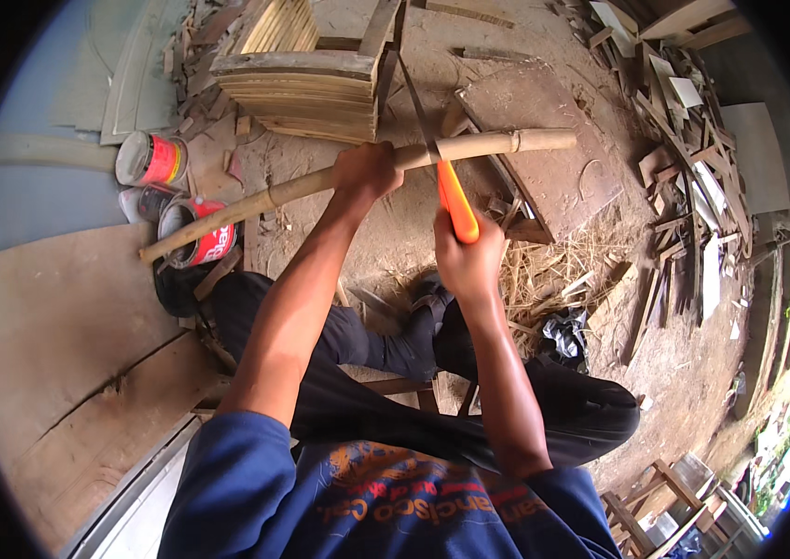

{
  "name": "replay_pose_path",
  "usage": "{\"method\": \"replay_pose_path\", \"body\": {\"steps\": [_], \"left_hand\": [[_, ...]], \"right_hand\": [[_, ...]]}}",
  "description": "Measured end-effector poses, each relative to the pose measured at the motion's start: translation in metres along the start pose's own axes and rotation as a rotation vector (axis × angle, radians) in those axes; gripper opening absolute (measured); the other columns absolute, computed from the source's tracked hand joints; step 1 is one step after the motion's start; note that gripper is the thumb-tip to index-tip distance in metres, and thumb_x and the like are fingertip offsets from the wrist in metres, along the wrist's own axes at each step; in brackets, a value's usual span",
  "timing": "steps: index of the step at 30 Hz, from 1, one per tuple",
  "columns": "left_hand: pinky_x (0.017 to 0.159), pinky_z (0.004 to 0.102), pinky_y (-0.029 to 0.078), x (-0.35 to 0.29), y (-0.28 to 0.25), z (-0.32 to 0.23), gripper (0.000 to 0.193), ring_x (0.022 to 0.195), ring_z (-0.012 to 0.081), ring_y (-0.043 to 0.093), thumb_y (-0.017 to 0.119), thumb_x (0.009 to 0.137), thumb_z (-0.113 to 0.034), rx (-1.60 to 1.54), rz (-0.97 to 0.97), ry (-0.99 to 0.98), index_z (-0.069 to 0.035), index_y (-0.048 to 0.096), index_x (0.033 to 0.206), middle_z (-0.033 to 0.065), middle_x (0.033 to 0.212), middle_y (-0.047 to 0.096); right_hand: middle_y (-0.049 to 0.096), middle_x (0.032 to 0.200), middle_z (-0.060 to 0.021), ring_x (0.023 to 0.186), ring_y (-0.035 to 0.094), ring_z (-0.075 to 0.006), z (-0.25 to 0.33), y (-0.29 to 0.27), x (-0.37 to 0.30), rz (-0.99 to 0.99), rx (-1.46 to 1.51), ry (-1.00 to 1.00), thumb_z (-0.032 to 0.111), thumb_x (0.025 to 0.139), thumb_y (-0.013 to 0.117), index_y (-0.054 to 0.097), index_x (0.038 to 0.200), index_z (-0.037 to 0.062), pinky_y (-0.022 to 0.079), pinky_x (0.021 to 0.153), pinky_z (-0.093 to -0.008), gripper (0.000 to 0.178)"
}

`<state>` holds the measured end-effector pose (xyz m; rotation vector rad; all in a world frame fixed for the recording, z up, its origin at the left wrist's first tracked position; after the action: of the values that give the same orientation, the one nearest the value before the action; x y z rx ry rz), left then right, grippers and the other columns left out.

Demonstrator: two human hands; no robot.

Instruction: The person sits on the floor and uses a hand saw to cut a long bamboo pole into shorter pieces. They repeatedly position the pole, saw through it, and set the cut pieces aside.

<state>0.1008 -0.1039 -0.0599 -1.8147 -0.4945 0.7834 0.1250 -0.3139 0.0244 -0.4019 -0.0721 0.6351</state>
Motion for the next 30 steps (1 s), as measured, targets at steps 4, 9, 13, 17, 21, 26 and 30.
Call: {"method": "replay_pose_path", "body": {"steps": [4,9,13,17,21,26,30], "left_hand": [[0.077,0.0446,0.060,0.004,-0.002,0.001,0.023,0.088,0.0341,0.076,0.064,0.081,-0.021,0.007,-0.020,0.054,-0.010,0.078,0.095,0.0179,0.091,0.076],[0.075,0.0431,0.060,0.006,0.015,0.011,0.020,0.082,0.0335,0.076,0.066,0.077,-0.017,0.019,-0.054,0.032,-0.009,0.079,0.089,0.0187,0.082,0.075],[0.080,0.0480,0.060,0.006,0.009,0.007,0.028,0.088,0.0361,0.075,0.065,0.083,-0.029,-0.049,-0.044,0.044,-0.011,0.076,0.102,0.0166,0.091,0.076],[0.079,0.0483,0.060,0.003,0.001,0.002,0.026,0.089,0.0360,0.075,0.065,0.082,-0.028,0.026,-0.025,0.022,-0.012,0.076,0.099,0.0174,0.092,0.076],[0.077,0.0458,0.060,0.006,0.010,0.008,0.021,0.085,0.0347,0.075,0.065,0.082,-0.023,-0.020,-0.051,0.077,-0.011,0.077,0.094,0.0179,0.088,0.076],[0.076,0.0493,0.060,0.007,0.016,0.011,0.024,0.080,0.0378,0.075,0.066,0.081,-0.027,0.013,-0.135,0.079,-0.010,0.076,0.095,0.0182,0.082,0.075],[0.077,0.0494,0.059,0.008,0.008,0.006,0.025,0.084,0.0372,0.075,0.064,0.084,-0.029,-0.010,-0.065,0.056,-0.011,0.076,0.098,0.0162,0.087,0.076]], "right_hand": [[0.059,0.058,-0.0193,0.054,0.066,-0.0316,-0.006,-0.014,-0.038,0.045,-0.047,0.071,0.009,0.087,0.066,0.063,0.079,-0.0027,0.049,0.055,-0.0378,0.014],[0.062,0.062,-0.0062,0.061,0.057,-0.0050,0.011,-0.065,-0.127,0.014,0.047,0.051,0.005,0.093,0.064,0.071,0.097,-0.0077,0.049,0.057,-0.0245,0.015],[0.060,0.059,-0.0112,0.057,0.056,-0.0076,-0.009,-0.022,-0.034,0.021,0.041,0.169,0.011,0.092,0.064,0.067,0.086,-0.0051,0.046,0.052,-0.0327,0.018],[0.060,0.060,-0.0188,0.055,0.064,-0.0214,-0.021,0.010,0.013,-0.005,-0.050,0.025,0.014,0.089,0.065,0.065,0.080,-0.0026,0.048,0.055,-0.0378,0.020],[0.066,0.066,-0.0141,0.063,0.071,-0.0221,-0.009,-0.033,-0.082,0.027,-0.011,0.104,0.008,0.090,0.066,0.071,0.089,0.0008,0.053,0.062,-0.0324,0.008],[0.066,0.066,-0.0128,0.069,0.064,-0.0088,0.017,-0.048,-0.093,-0.054,0.041,0.060,0.006,0.089,0.067,0.070,0.093,-0.0043,0.053,0.063,-0.0304,0.012],[0.058,0.061,-0.0220,0.060,0.063,-0.0139,0.005,0.005,0.019,0.004,-0.035,0.041,0.014,0.089,0.066,0.063,0.081,-0.0074,0.049,0.058,-0.0370,0.023]]}}
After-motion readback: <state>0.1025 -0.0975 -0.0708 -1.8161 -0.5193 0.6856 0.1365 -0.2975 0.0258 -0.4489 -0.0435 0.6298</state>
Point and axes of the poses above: each hand's wrist, its own x-axis towards the middle knuckle, its own y-axis out of the palm, z = x × y, the point moved 4 cm from there along x, towards the middle knuckle
